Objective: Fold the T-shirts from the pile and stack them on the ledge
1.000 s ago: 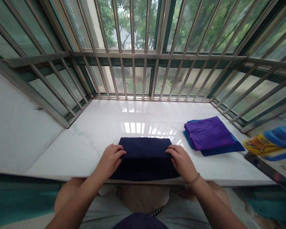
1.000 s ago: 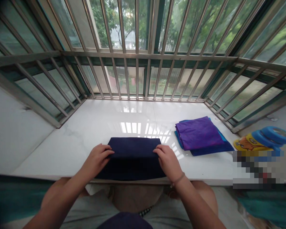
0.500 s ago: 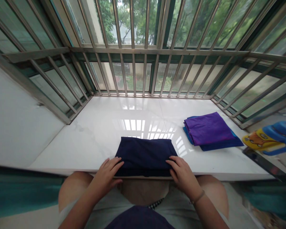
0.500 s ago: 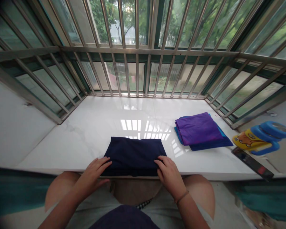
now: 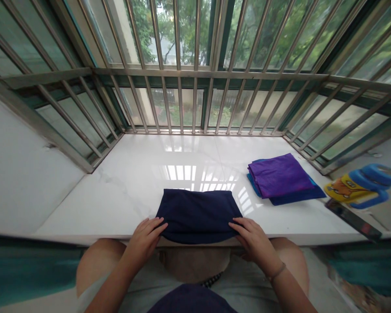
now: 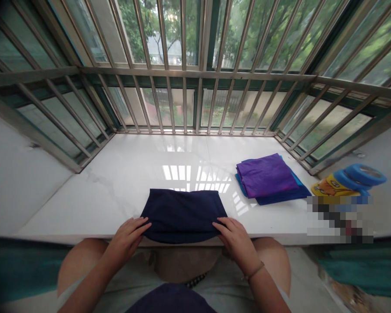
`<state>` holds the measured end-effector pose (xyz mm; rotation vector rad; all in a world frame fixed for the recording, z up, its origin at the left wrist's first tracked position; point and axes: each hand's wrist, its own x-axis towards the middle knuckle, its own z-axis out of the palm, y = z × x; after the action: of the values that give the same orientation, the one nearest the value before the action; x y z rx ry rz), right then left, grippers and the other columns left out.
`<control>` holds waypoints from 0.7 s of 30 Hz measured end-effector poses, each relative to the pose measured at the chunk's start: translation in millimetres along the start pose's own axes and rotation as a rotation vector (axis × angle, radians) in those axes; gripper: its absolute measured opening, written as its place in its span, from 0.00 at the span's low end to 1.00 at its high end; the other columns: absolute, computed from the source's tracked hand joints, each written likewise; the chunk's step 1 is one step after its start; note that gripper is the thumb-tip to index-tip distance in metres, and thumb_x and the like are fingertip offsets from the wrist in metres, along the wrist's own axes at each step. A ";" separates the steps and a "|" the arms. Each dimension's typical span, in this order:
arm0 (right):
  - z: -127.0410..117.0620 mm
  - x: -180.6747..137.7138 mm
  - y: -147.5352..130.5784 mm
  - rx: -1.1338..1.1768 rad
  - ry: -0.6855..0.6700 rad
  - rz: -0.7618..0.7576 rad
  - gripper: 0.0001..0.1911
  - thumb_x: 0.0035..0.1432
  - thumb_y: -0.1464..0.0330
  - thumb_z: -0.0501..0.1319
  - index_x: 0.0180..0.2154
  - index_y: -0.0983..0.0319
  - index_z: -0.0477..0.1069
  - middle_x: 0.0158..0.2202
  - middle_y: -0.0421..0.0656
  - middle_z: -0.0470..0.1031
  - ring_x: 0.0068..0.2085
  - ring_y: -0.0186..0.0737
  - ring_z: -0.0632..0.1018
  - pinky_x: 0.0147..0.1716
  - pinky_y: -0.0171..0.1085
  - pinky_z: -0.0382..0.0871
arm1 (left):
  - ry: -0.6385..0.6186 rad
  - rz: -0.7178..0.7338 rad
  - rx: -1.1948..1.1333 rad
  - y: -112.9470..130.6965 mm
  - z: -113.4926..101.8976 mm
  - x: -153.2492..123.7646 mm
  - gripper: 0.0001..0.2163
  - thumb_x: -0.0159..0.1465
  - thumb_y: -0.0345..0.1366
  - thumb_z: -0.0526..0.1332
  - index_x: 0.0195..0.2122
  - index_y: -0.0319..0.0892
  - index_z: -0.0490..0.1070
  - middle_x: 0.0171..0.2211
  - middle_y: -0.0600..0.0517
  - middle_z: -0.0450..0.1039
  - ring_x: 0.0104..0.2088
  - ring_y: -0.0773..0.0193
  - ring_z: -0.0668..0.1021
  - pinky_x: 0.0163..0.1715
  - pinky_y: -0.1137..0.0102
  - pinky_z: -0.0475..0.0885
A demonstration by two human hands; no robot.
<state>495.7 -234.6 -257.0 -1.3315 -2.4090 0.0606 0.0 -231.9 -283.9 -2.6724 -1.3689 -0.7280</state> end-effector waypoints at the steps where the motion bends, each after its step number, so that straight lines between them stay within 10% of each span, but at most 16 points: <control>1: -3.5 3.0 -0.3 0.013 -0.005 0.014 0.23 0.69 0.75 0.60 0.61 0.52 0.79 0.59 0.47 0.81 0.57 0.48 0.81 0.58 0.49 0.79 | 0.005 -0.005 -0.010 1.1 -0.1 2.0 0.22 0.74 0.28 0.58 0.66 0.53 0.75 0.63 0.46 0.80 0.62 0.51 0.81 0.64 0.50 0.75; 12: -39.6 27.9 38.8 0.087 -0.077 0.288 0.25 0.60 0.77 0.56 0.53 0.58 0.81 0.53 0.49 0.83 0.55 0.49 0.81 0.59 0.49 0.75 | -0.086 -0.040 -0.142 53.2 -17.8 58.9 0.20 0.70 0.48 0.69 0.60 0.49 0.78 0.59 0.42 0.80 0.58 0.45 0.81 0.64 0.44 0.75; 21: -28.8 146.0 30.2 -0.180 -0.047 0.600 0.22 0.78 0.63 0.55 0.63 0.68 0.73 0.59 0.61 0.78 0.58 0.54 0.78 0.58 0.46 0.70 | -0.046 -0.158 0.007 77.4 24.8 136.3 0.25 0.78 0.44 0.56 0.73 0.43 0.68 0.76 0.39 0.63 0.75 0.44 0.66 0.74 0.42 0.62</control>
<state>460.8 -102.0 -191.7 -2.1134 -2.0004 0.0371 137.5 -169.8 -234.5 -2.6140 -1.6056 -0.6772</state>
